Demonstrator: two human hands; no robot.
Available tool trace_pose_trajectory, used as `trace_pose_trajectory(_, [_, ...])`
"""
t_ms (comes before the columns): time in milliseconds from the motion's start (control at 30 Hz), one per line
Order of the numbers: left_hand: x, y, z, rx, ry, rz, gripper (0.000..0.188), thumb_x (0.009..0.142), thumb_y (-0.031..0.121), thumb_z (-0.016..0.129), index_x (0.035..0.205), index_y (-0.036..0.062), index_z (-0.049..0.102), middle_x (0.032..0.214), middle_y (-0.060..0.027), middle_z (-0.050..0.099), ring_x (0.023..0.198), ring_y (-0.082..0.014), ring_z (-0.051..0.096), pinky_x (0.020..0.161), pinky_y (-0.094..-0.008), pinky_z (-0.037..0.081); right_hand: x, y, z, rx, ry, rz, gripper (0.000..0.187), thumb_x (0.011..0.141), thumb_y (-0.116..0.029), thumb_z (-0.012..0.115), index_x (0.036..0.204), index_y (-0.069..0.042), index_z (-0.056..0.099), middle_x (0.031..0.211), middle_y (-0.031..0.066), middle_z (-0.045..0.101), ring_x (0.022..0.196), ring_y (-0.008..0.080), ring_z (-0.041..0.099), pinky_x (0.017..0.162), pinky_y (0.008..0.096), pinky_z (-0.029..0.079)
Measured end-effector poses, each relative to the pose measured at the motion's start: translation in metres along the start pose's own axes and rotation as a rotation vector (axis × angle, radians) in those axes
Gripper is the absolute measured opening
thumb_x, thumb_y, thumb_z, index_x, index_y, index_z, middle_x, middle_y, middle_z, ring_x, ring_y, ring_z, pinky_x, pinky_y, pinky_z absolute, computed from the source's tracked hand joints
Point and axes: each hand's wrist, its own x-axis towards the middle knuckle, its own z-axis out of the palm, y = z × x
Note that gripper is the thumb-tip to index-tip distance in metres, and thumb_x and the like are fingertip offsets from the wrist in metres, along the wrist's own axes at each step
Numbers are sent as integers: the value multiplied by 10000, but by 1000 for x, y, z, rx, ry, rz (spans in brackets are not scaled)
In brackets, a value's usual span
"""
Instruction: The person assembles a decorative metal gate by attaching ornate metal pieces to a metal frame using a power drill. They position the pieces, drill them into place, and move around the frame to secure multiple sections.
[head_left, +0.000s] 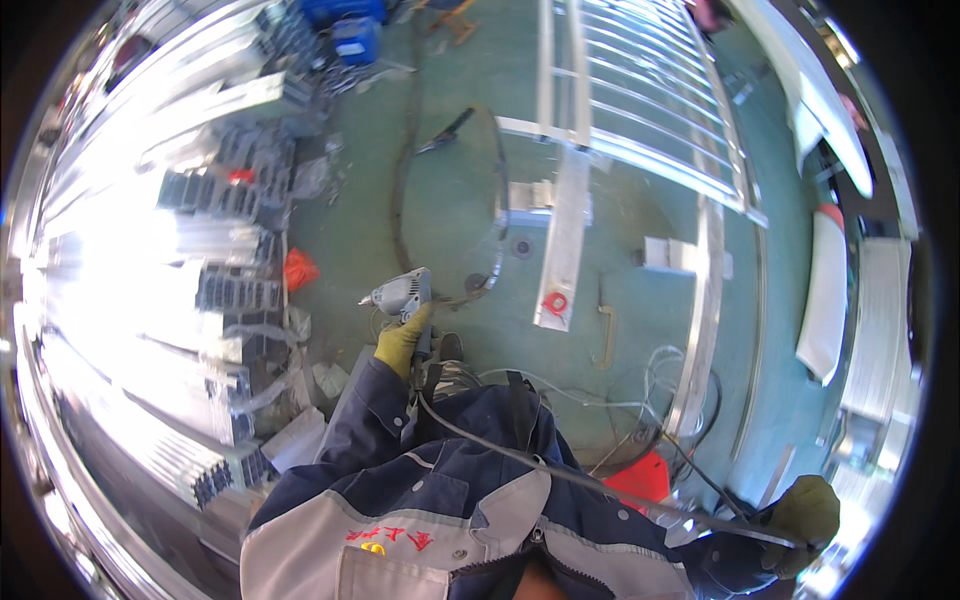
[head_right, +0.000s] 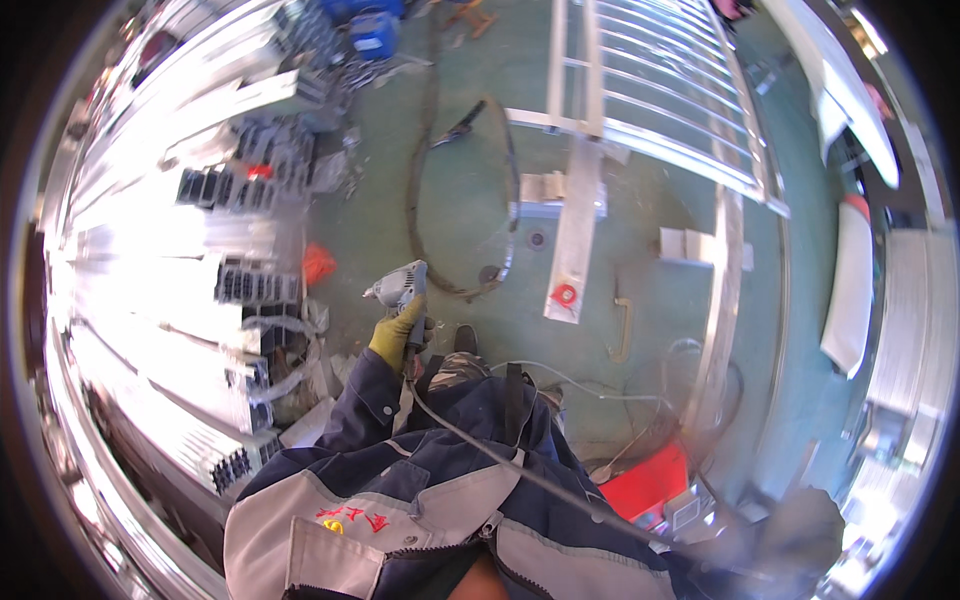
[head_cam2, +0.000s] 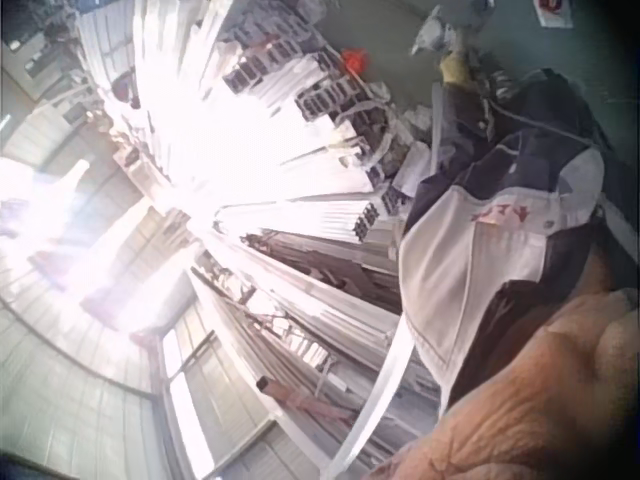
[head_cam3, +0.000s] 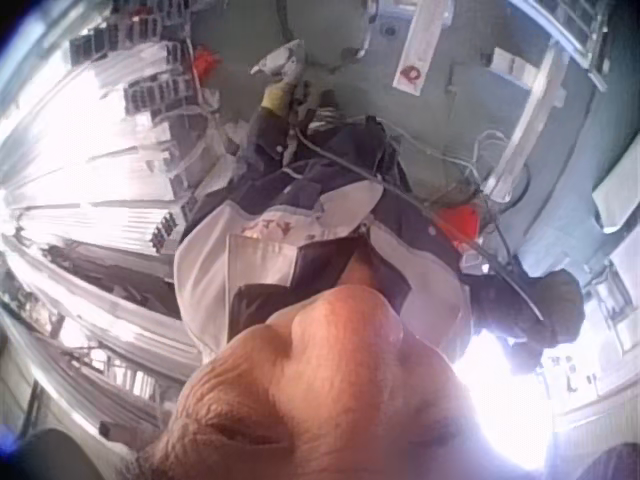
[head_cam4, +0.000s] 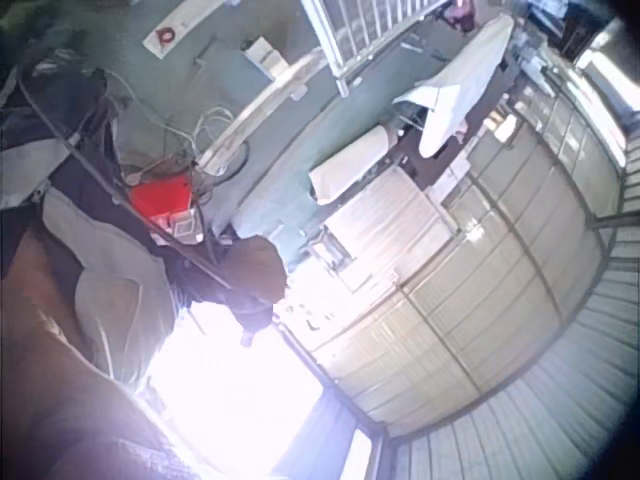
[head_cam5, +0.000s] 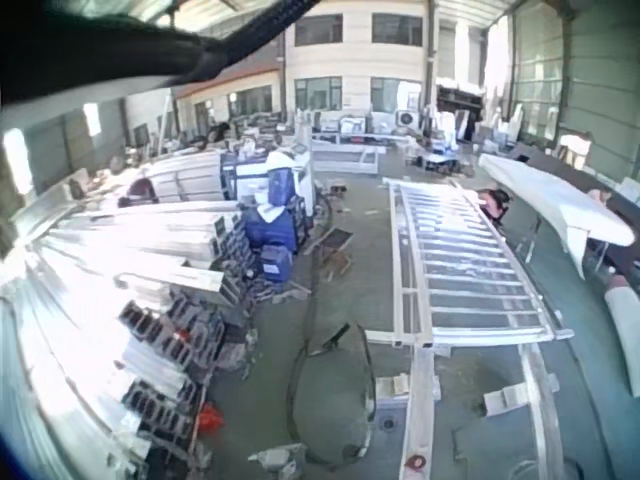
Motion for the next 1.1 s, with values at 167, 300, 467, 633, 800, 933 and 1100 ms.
trace_pose_trajectory(167, [0, -3, -64, -140, 109, -118, 463, 875, 451, 834, 1044, 46, 686, 842, -77, 712, 660, -169, 669, 557, -293, 515, 92, 39, 106, 1381, -240, -283, 252, 956, -168, 611, 733, -51, 597, 629, 60, 624, 505, 217, 570, 497, 422, 441])
trace_pose_trajectory(300, [-8, -14, -102, -256, 246, -174, 492, 858, 454, 850, 1061, 39, 679, 841, -74, 698, 638, -169, 650, 558, -302, 516, 107, 23, 208, 1035, -538, -174, 230, 1000, -243, 597, 935, -23, 602, 736, 82, 637, 666, 242, 619, 663, 455, 496])
trace_pose_trajectory(467, [-18, -3, -133, -291, 324, -177, 493, 858, 437, 854, 1064, 32, 663, 806, -62, 674, 627, -173, 652, 539, -307, 523, 67, 70, 268, 1138, -553, 422, 306, 1046, -276, 553, 1132, 14, 599, 1075, 195, 664, 911, 345, 664, 811, 483, 547])
trace_pose_trajectory(633, [11, 29, -135, -338, 322, -199, 479, 883, 454, 827, 1046, 33, 668, 799, -80, 688, 600, -186, 658, 518, -310, 526, 109, 43, 345, 1302, -732, 365, 320, 1017, -303, 635, 1117, 1, 641, 977, 180, 700, 822, 305, 686, 706, 465, 546])
trace_pose_trajectory(800, [73, 84, -132, -235, 238, -202, 504, 902, 544, 774, 1041, 66, 694, 805, -61, 707, 611, -151, 652, 566, -290, 533, 191, 51, 401, 1416, -1066, 294, 259, 931, -270, 704, 942, -17, 650, 769, 110, 663, 657, 264, 626, 551, 429, 457])
trace_pose_trajectory(933, [134, 140, -122, -228, 206, -231, 501, 897, 521, 790, 1069, 62, 686, 853, -68, 717, 646, -141, 659, 578, -289, 534, 211, 68, 452, 1177, -634, 206, 292, 972, -311, 641, 946, -21, 614, 743, 102, 620, 623, 234, 574, 567, 394, 416])
trace_pose_trajectory(1100, [200, 231, -112, -170, 105, -282, 532, 875, 516, 815, 1076, 44, 674, 880, -75, 716, 661, -155, 668, 578, -291, 532, 278, 96, 503, 1103, -674, 335, 291, 1022, -306, 540, 968, -28, 604, 875, 139, 620, 760, 242, 581, 678, 430, 431])
